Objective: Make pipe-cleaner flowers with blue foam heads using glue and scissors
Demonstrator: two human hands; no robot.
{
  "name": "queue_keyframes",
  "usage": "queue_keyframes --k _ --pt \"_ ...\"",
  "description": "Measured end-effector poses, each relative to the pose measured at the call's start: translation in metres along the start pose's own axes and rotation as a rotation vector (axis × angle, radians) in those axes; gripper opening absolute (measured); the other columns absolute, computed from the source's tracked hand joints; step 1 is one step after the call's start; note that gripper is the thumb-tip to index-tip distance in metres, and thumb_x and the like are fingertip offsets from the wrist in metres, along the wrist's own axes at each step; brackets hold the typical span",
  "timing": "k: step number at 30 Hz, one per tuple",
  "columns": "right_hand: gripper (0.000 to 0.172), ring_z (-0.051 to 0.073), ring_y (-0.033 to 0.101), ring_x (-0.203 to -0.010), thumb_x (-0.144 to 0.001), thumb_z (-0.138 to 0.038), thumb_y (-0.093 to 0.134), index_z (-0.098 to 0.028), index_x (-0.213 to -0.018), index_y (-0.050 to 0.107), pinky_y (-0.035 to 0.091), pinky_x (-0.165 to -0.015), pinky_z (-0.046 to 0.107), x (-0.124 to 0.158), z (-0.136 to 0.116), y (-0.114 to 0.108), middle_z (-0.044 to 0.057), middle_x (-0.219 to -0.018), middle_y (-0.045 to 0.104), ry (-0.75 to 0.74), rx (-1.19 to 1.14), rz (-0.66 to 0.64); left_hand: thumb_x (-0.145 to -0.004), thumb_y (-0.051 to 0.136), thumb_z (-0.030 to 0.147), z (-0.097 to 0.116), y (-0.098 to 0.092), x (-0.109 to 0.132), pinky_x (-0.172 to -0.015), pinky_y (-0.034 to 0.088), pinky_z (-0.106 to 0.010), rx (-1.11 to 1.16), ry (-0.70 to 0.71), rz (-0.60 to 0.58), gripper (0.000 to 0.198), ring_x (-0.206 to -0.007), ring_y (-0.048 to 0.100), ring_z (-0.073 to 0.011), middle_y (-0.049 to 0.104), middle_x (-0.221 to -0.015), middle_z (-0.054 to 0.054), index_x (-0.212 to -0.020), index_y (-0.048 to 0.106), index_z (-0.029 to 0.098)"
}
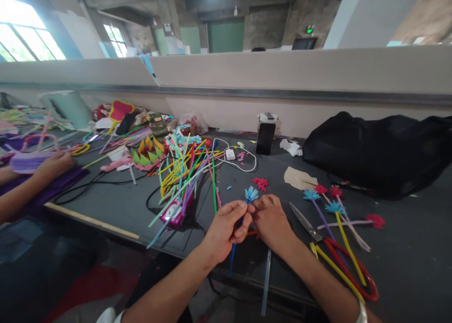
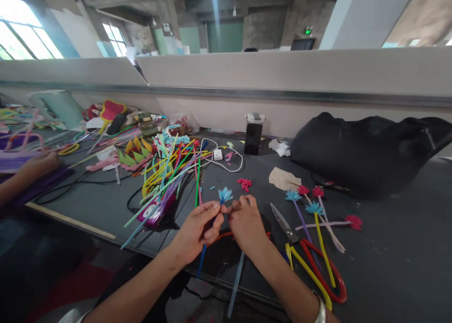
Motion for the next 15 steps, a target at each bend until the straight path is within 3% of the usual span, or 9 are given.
queue_keyframes --k 6,10,15 --pt "0.011 0.017 0.059 -0.075 -0.083 -0.013 0.050 -0.018 -0.079 0.059 0.043 -0.069 0.028 0.011 0.018 -0.029 0.003 -0.075 0.064 0.136 -0.142 0.071 -0.079 0.068 0.044 0.001 -0.004 0.000 -0.035 0.012 -0.017 -0.002 0.019 0.034 0.032 -0.035 0.027 -0.0008 0.046 -0.053 0.007 -0.088 0.061 0.014" --pt "0.007 0.012 0.055 -0.057 -0.083 -0.022 0.052 -0.021 -0.076 0.053 0.044 -0.056 0.022 0.023 0.037 -0.049 -0.004 -0.065 0.057 0.276 -0.535 0.183 -0.080 0.067 0.045 0.001 -0.002 0.000 -0.035 0.013 -0.017 -0.007 0.023 0.016 0.033 -0.035 0.027 -0.0012 0.047 -0.054 0.007 -0.088 0.061 0.014" --pt "0.005 0.012 0.057 -0.061 -0.079 -0.025 0.058 -0.021 -0.082 0.056 0.047 -0.058 0.023 0.030 0.047 -0.056 -0.002 -0.070 0.061 0.369 -0.892 0.248 -0.080 0.067 0.044 0.001 -0.002 -0.001 -0.035 0.013 -0.017 -0.010 0.023 0.029 0.032 -0.035 0.027 -0.0012 0.047 -0.054 0.007 -0.087 0.061 0.014"
Point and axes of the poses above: each hand's wrist, its own x-axis away from the middle knuckle, its own y-axis out of the palm, z = x × y, the point moved 6 cm from there along -x, towards the middle knuckle
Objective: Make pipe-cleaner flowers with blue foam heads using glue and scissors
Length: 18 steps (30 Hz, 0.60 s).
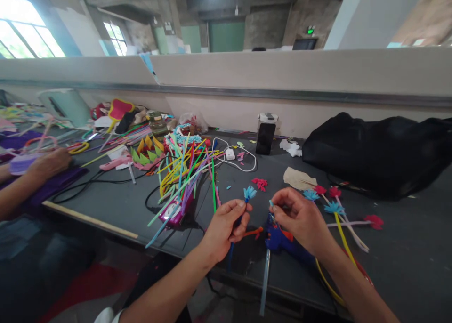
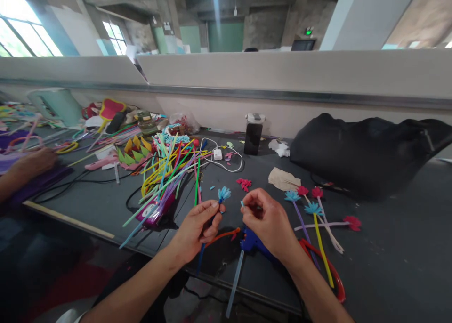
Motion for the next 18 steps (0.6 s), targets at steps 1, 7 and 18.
queue_keyframes --k 1,7,18 --pt "0.006 0.012 0.058 -0.062 -0.078 -0.024 0.058 -0.021 -0.083 0.058 0.048 -0.059 0.023 0.000 -0.001 -0.001 -0.002 -0.072 0.062 0.005 -0.027 0.003 -0.080 0.067 0.044 0.000 0.000 0.000 -0.035 0.013 -0.017 -0.001 -0.001 0.003 0.031 -0.035 0.027 -0.0012 0.047 -0.054 0.007 -0.087 0.061 0.014" --pt "0.013 0.012 0.058 -0.056 -0.078 -0.028 0.057 -0.020 -0.081 0.067 0.046 -0.052 0.022 0.002 -0.007 -0.006 -0.001 -0.069 0.066 0.051 -0.066 -0.024 -0.083 0.065 0.041 -0.001 0.001 0.001 -0.036 0.013 -0.017 -0.007 -0.009 -0.012 0.028 -0.037 0.028 -0.0019 0.046 -0.054 0.007 -0.087 0.060 0.014" --pt "0.018 0.013 0.063 -0.075 -0.084 -0.018 0.056 -0.025 -0.095 0.068 0.049 -0.069 0.025 0.007 -0.025 0.000 -0.001 -0.084 0.068 -0.194 0.204 0.026 -0.083 0.064 0.039 -0.010 0.008 0.003 -0.035 0.011 -0.017 -0.024 -0.038 -0.029 0.026 -0.037 0.027 -0.0021 0.047 -0.055 0.006 -0.086 0.059 0.014"
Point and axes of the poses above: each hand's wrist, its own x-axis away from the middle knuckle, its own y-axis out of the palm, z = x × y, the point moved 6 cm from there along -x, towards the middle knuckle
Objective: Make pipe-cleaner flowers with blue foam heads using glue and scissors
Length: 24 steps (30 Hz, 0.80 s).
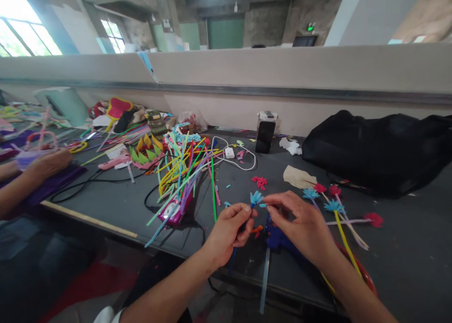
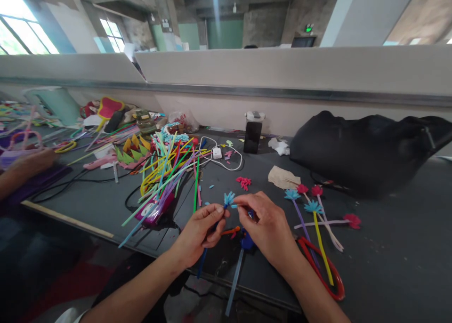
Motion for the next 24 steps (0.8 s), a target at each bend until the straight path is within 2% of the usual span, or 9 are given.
queue_keyframes --k 3,7,14,24 --pt "0.018 0.014 0.061 -0.079 -0.085 -0.014 0.054 -0.024 -0.090 0.069 0.048 -0.074 0.026 0.001 -0.007 -0.001 0.000 -0.083 0.068 -0.095 0.058 0.002 -0.083 0.063 0.040 -0.001 -0.001 0.000 -0.035 0.011 -0.017 -0.009 0.006 -0.005 0.026 -0.036 0.026 -0.0020 0.047 -0.055 0.006 -0.086 0.059 0.014" --pt "0.018 0.014 0.060 -0.076 -0.084 -0.010 0.054 -0.023 -0.087 0.067 0.047 -0.071 0.025 0.000 -0.011 0.000 -0.001 -0.081 0.068 -0.138 0.079 0.026 -0.083 0.064 0.039 -0.002 0.000 0.000 -0.035 0.010 -0.018 -0.012 0.003 -0.011 0.026 -0.036 0.026 -0.0020 0.047 -0.055 0.006 -0.085 0.059 0.014" --pt "0.014 0.013 0.061 -0.071 -0.083 -0.012 0.055 -0.022 -0.092 0.059 0.048 -0.065 0.024 0.001 -0.010 0.007 -0.001 -0.079 0.065 -0.105 0.120 0.068 -0.083 0.064 0.039 -0.004 0.002 0.000 -0.035 0.010 -0.018 -0.020 -0.001 -0.013 0.025 -0.036 0.026 -0.0022 0.047 -0.054 0.006 -0.084 0.058 0.014" --pt "0.014 0.013 0.061 -0.073 -0.081 -0.011 0.054 -0.022 -0.090 0.054 0.048 -0.066 0.024 0.002 -0.006 0.009 -0.002 -0.078 0.062 -0.098 0.159 0.092 -0.082 0.064 0.038 -0.004 0.002 0.000 -0.035 0.010 -0.018 -0.029 0.000 -0.018 0.025 -0.036 0.026 -0.0022 0.047 -0.053 0.006 -0.084 0.059 0.014"
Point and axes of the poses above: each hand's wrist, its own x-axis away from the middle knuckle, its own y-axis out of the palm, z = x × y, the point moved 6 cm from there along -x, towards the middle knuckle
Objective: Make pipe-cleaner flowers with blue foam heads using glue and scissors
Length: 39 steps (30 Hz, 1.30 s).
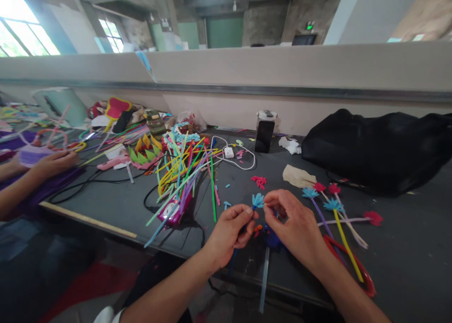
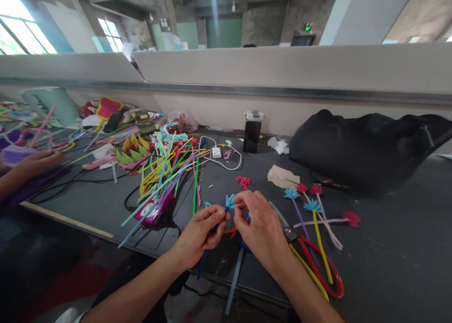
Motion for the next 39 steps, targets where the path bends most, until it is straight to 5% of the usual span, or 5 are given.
queue_keyframes --k 32,39 --pt "0.010 0.014 0.064 -0.071 -0.080 -0.017 0.053 -0.022 -0.088 0.054 0.049 -0.067 0.026 -0.002 0.005 -0.001 -0.001 -0.077 0.064 0.105 -0.053 -0.045 -0.083 0.063 0.039 -0.002 0.001 0.001 -0.037 0.006 -0.019 -0.051 -0.053 -0.046 0.025 -0.036 0.019 -0.0013 0.038 -0.050 0.008 -0.079 0.059 0.015" --pt "0.005 0.014 0.060 -0.074 -0.086 -0.026 0.058 -0.024 -0.089 0.060 0.048 -0.073 0.028 -0.004 0.006 -0.022 -0.001 -0.080 0.064 0.090 0.019 0.024 -0.085 0.062 0.034 0.002 -0.001 0.002 -0.036 0.010 -0.017 0.075 -0.033 -0.067 0.021 -0.037 0.023 -0.0012 0.044 -0.054 0.006 -0.087 0.059 0.014"
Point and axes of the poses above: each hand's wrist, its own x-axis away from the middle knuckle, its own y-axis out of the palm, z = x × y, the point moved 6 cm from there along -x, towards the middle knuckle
